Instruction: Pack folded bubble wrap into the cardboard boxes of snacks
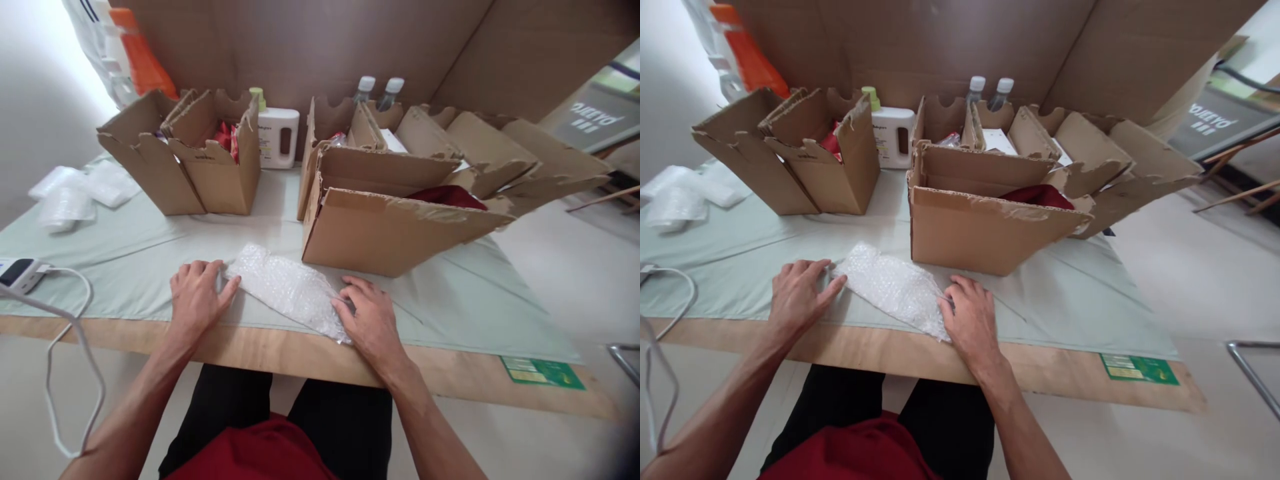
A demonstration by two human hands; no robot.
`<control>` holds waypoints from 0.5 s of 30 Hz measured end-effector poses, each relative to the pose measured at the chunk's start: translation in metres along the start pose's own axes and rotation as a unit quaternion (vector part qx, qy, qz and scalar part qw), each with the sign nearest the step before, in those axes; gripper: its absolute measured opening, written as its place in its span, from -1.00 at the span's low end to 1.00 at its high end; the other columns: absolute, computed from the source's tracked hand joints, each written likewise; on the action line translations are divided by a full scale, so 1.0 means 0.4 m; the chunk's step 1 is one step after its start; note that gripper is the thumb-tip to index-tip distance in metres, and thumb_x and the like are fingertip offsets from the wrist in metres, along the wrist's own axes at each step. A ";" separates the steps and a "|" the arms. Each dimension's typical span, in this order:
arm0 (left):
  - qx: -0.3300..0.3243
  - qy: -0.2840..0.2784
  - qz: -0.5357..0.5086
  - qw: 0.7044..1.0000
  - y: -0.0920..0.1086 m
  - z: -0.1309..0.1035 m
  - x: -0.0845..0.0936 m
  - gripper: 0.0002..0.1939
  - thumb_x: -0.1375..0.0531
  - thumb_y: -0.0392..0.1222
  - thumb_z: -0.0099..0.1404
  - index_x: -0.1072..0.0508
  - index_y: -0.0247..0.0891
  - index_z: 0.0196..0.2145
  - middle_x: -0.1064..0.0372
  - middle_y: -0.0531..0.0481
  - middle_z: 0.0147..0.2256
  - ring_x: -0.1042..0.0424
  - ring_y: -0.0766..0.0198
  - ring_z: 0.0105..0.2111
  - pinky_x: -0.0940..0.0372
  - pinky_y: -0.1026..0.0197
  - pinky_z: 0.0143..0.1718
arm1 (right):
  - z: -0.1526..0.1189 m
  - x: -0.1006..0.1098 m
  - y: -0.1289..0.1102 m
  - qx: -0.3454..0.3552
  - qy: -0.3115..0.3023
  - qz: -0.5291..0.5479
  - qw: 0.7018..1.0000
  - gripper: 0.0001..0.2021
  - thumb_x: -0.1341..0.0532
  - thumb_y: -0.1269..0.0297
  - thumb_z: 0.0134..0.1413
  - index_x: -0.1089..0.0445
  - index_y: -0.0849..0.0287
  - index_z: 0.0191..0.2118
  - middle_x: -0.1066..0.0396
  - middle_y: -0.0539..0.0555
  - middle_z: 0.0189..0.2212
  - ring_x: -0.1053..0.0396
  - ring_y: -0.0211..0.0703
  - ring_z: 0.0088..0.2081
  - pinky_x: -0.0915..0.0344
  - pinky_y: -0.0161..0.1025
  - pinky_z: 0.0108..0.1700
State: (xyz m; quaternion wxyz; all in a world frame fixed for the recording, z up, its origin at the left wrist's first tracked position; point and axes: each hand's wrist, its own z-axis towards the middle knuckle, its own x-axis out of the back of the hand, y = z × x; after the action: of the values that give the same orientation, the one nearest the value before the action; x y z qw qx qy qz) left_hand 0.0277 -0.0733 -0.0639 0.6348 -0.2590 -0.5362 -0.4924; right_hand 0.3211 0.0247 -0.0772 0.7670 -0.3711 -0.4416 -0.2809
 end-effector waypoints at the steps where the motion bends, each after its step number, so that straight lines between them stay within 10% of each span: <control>1: 0.015 -0.015 0.003 1.000 -0.005 0.009 -0.001 -0.55 -0.16 0.10 0.34 -0.59 -0.31 -0.06 -0.50 -0.32 -0.15 -0.39 -0.25 -0.08 -0.30 -0.25 -0.04 | -0.004 0.003 -0.005 0.000 0.006 0.010 1.000 -0.78 -0.13 0.25 0.28 -0.39 0.12 -0.40 -0.58 0.17 -0.06 -0.47 0.09 -0.08 -0.23 -0.03 -0.08; 8: 0.027 -0.037 -0.056 0.997 0.018 0.034 -0.018 -0.82 -0.15 -0.10 0.27 -0.50 -0.19 -0.39 -0.51 -0.19 -0.26 -0.40 -0.08 -0.19 -0.28 -0.11 -0.13 | -0.018 0.044 -0.032 -0.086 -0.028 0.122 0.988 -0.90 -0.19 0.21 0.20 -0.42 0.08 -0.25 -0.56 0.05 -0.35 -0.47 -0.04 -0.33 -0.30 -0.13 -0.20; 15: -0.014 -0.030 -0.098 0.995 0.047 0.115 0.030 -0.89 -0.11 -0.22 0.29 -0.43 -0.18 -0.36 -0.51 -0.04 -0.36 -0.45 0.09 -0.31 -0.30 0.02 -0.15 | -0.098 0.107 -0.123 -0.151 -0.133 0.298 0.933 -0.42 -0.15 0.25 0.26 -0.21 0.03 0.38 -0.46 -0.04 -0.38 -0.40 -0.22 -0.43 -0.39 -0.27 -0.29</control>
State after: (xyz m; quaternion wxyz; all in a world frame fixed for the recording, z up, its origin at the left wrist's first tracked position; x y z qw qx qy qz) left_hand 0.0243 -0.0310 -0.0354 0.5636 -0.2291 -0.5708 -0.5515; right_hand 0.3216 -0.0395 -0.0365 0.6850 -0.6307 -0.3610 -0.0507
